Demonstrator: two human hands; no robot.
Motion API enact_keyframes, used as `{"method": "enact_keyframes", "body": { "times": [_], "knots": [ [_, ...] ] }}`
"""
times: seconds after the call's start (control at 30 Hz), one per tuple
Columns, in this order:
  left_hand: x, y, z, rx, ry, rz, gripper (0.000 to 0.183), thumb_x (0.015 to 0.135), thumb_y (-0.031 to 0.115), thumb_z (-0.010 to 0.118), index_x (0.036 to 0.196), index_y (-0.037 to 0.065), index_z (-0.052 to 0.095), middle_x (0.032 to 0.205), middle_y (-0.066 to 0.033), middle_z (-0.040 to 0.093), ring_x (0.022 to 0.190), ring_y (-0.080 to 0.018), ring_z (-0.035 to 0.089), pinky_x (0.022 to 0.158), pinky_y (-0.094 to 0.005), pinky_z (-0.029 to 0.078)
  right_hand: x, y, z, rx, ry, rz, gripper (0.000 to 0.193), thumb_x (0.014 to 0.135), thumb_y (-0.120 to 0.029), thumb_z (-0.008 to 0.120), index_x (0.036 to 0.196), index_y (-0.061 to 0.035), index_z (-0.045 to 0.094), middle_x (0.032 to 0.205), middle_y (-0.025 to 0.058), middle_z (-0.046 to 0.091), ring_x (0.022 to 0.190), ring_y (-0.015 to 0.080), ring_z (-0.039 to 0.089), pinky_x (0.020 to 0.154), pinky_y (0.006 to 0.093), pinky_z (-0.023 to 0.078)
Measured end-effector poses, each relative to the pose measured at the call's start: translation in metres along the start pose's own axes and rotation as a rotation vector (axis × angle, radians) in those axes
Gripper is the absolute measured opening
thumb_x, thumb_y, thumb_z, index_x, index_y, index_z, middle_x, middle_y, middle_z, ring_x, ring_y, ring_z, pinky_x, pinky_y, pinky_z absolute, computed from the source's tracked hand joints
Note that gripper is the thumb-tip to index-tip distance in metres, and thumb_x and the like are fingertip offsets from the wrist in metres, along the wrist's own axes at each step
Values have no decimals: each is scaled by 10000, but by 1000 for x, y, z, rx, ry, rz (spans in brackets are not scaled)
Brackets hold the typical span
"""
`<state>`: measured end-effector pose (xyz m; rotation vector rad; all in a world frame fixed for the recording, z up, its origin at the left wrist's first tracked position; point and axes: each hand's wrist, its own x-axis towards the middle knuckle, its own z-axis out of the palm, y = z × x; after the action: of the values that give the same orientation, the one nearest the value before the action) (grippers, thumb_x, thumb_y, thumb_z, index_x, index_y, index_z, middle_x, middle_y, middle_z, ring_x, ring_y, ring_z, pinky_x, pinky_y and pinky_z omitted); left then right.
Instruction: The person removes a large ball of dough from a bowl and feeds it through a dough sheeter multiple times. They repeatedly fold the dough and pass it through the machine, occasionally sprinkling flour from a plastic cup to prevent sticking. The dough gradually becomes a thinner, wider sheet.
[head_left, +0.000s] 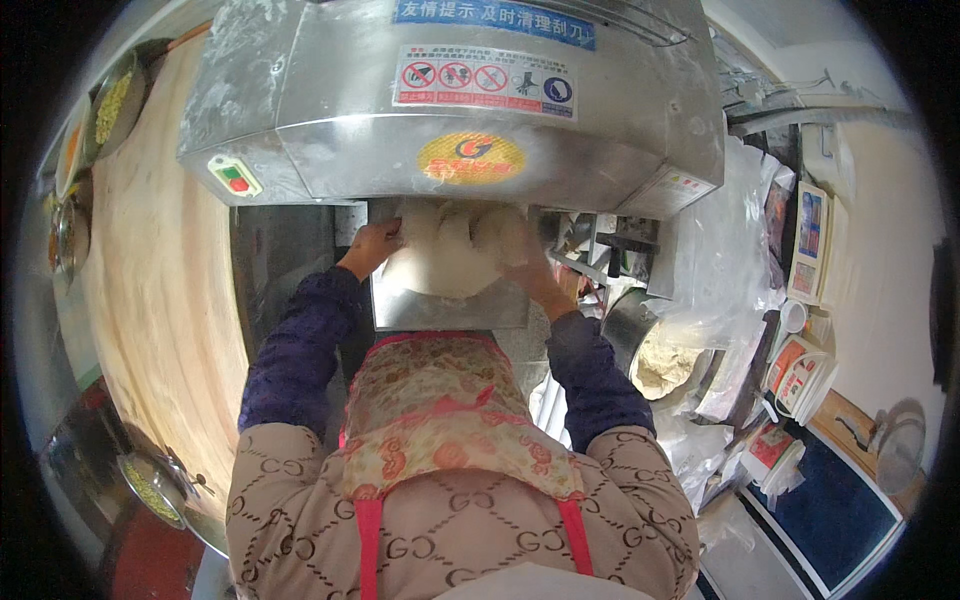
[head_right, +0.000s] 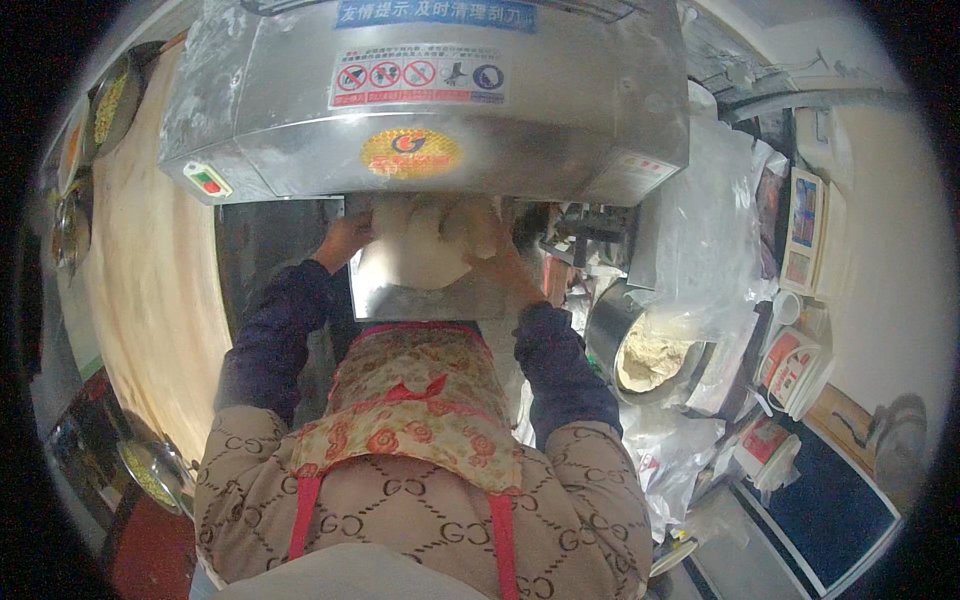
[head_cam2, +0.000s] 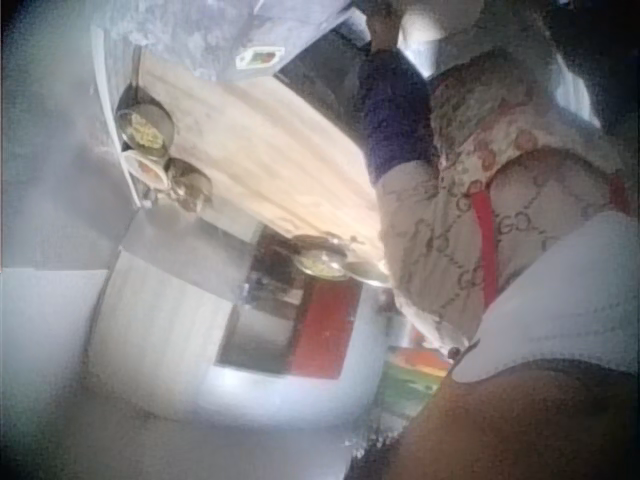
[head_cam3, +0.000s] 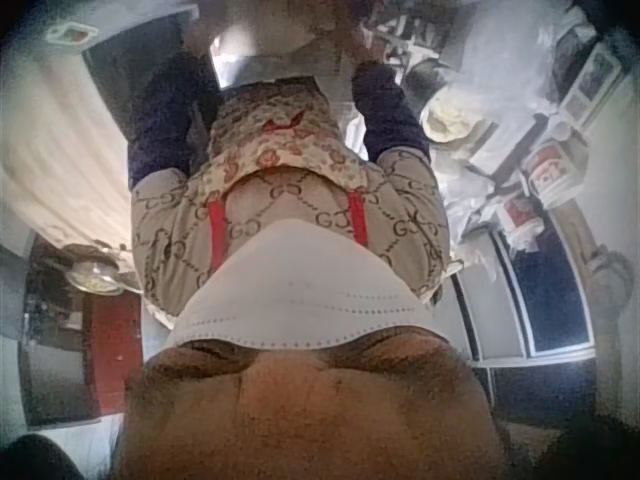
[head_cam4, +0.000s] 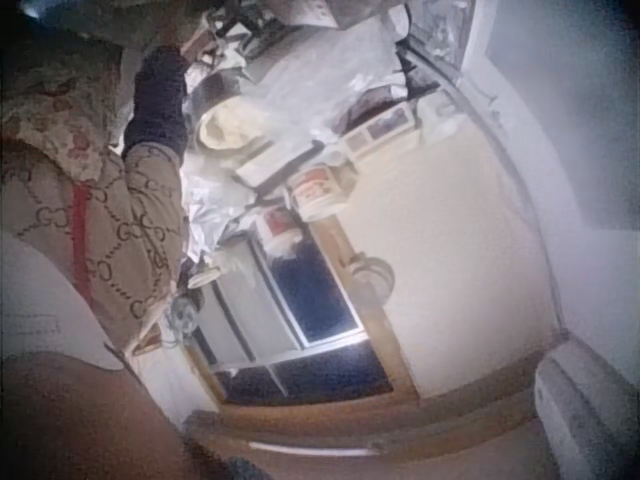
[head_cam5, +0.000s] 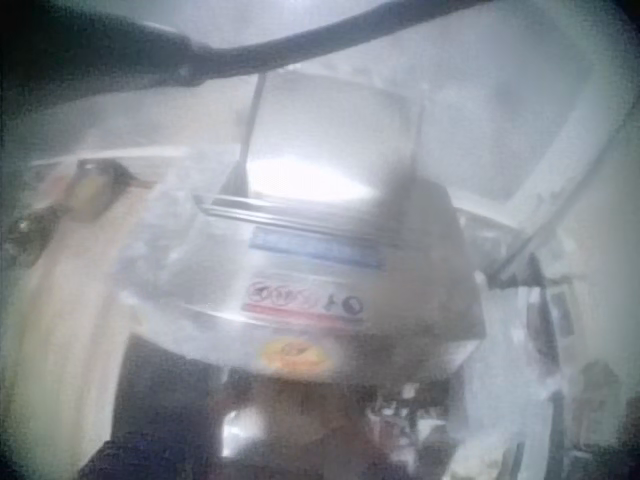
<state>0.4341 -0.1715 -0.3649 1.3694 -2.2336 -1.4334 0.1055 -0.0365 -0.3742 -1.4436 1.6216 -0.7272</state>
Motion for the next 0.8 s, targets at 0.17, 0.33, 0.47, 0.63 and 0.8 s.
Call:
{"method": "enact_keyframes", "body": {
  "times": [0.17, 0.33, 0.47, 0.63, 0.8],
  "knots": [
    [-32, -30, 35, 224, 152, 102, 464, 906, 322, 594, 1253, 18, 554, 1187, -236, 588, 1115, -399, 510, 961, -514, 390, -16, 30, 16, 62, 29, -60, 838, 894, -282, 688, 1538, -31, 213, 1566, 178, 280, 1451, 242, 261, 1161, 362, 272],
    [-46, -36, 77, -223, 203, 12, 797, 845, 200, 691, 1490, 15, 260, 1465, -289, 298, 1346, -467, 281, 1126, -511, 279, -24, 56, 5, 12, 22, 69, 539, 940, -219, 607, 1417, -26, 446, 1417, 159, 503, 1299, 256, 479, 1069, 361, 393],
    [-51, -18, 75, 185, 92, 91, 1042, 714, 263, 837, 1513, 42, 207, 1522, -240, 242, 1395, -448, 221, 1162, -501, 238, -30, 51, 8, -128, 138, 176, 372, 883, -124, 612, 1249, -64, 618, 1279, 119, 619, 1159, 276, 591, 962, 387, 475],
    [-48, -1, 71, 177, 129, -66, 1060, 681, 286, 861, 1497, 29, 234, 1509, -224, 282, 1404, -439, 230, 1150, -490, 275, -23, 30, 15, -354, 218, 160, 303, 872, -154, 619, 1163, -80, 665, 1135, 102, 666, 1051, 268, 628, 885, 391, 498],
    [-48, -12, 77, 206, 132, -62, 1033, 681, 297, 862, 1469, -12, 270, 1499, -257, 294, 1388, -442, 279, 1134, -491, 301, -18, 17, -5, -390, 29, 146, 301, 847, -150, 602, 1131, -74, 670, 1109, 109, 661, 1058, 282, 614, 911, 385, 483]
  ]
}}
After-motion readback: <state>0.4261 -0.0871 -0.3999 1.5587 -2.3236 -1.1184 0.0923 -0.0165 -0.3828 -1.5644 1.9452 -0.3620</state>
